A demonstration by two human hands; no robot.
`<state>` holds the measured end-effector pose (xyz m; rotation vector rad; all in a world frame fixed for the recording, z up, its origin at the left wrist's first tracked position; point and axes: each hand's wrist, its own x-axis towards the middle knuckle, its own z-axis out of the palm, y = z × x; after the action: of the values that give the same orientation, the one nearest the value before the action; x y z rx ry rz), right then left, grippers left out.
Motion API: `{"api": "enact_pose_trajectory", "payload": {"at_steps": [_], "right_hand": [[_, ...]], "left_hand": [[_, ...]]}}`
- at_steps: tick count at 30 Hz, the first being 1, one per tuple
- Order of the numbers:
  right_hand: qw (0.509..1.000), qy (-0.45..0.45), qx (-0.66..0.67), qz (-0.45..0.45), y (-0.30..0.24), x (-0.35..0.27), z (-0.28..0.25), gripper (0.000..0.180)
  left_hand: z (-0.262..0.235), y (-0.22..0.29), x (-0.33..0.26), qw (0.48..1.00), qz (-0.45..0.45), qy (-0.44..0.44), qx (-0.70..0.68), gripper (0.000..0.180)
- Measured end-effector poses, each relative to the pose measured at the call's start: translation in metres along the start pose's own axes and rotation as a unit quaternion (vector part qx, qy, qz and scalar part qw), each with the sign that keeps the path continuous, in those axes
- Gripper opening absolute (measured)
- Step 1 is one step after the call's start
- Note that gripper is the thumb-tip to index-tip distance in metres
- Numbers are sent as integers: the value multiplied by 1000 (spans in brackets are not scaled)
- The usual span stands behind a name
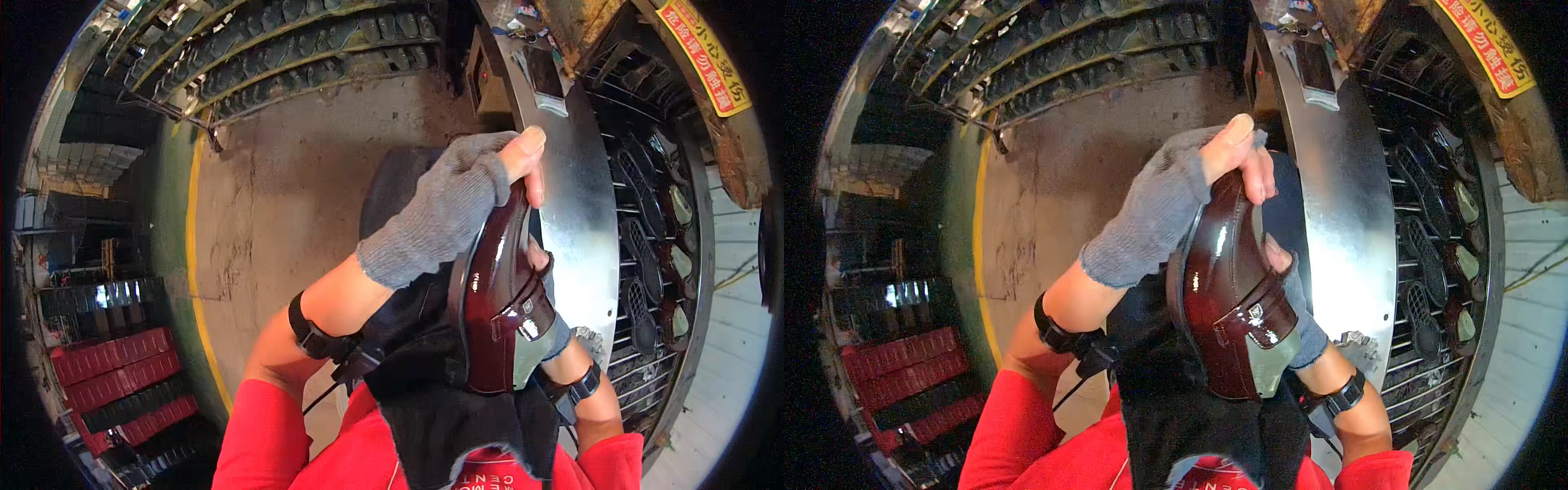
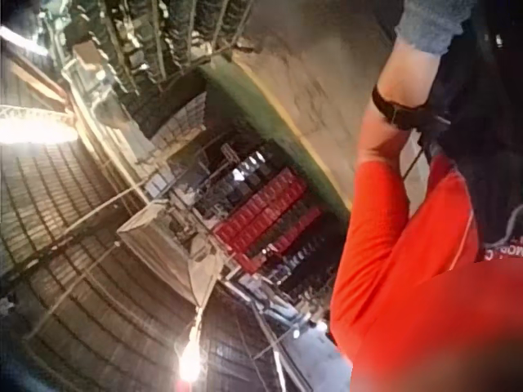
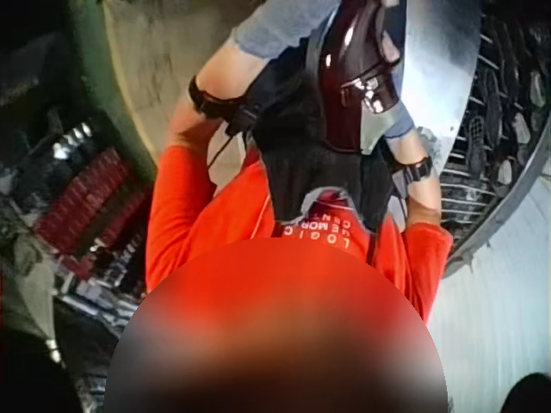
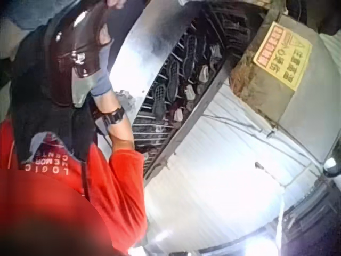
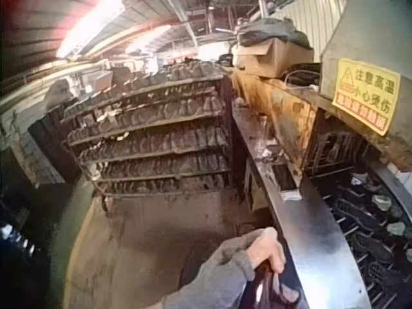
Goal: Inspecting and wiping loafers on a production line.
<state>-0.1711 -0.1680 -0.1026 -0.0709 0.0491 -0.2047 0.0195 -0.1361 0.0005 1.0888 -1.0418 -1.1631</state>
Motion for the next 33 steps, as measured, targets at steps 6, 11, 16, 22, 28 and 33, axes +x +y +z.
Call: {"api": "enact_pose_trajectory", "payload": {"at_steps": [6, 11, 16, 22, 28, 33], "right_hand": [[972, 157, -169, 49, 2, -45, -6, 75], [811, 241, -531, 52, 6, -72, 41, 101], [865, 338, -369, 29, 26, -63, 58, 63], [896, 354, -260, -63, 11, -60, 44, 49], [670, 531, -355, -378, -82, -236, -10, 43], [289, 779, -375, -410, -124, -453, -51, 54]], "left_hand": [[1, -17, -14, 995, -29, 80, -48, 57], [12, -44, -40, 970, 30, 233, 70, 42], [34, -65, -76, 946, 68, 278, 155, 48], [20, -70, -39, 929, 139, 158, 305, 48], [0, -81, -40, 995, -81, 32, -54, 43], [-26, -103, -87, 986, -85, 144, 6, 39]]}}
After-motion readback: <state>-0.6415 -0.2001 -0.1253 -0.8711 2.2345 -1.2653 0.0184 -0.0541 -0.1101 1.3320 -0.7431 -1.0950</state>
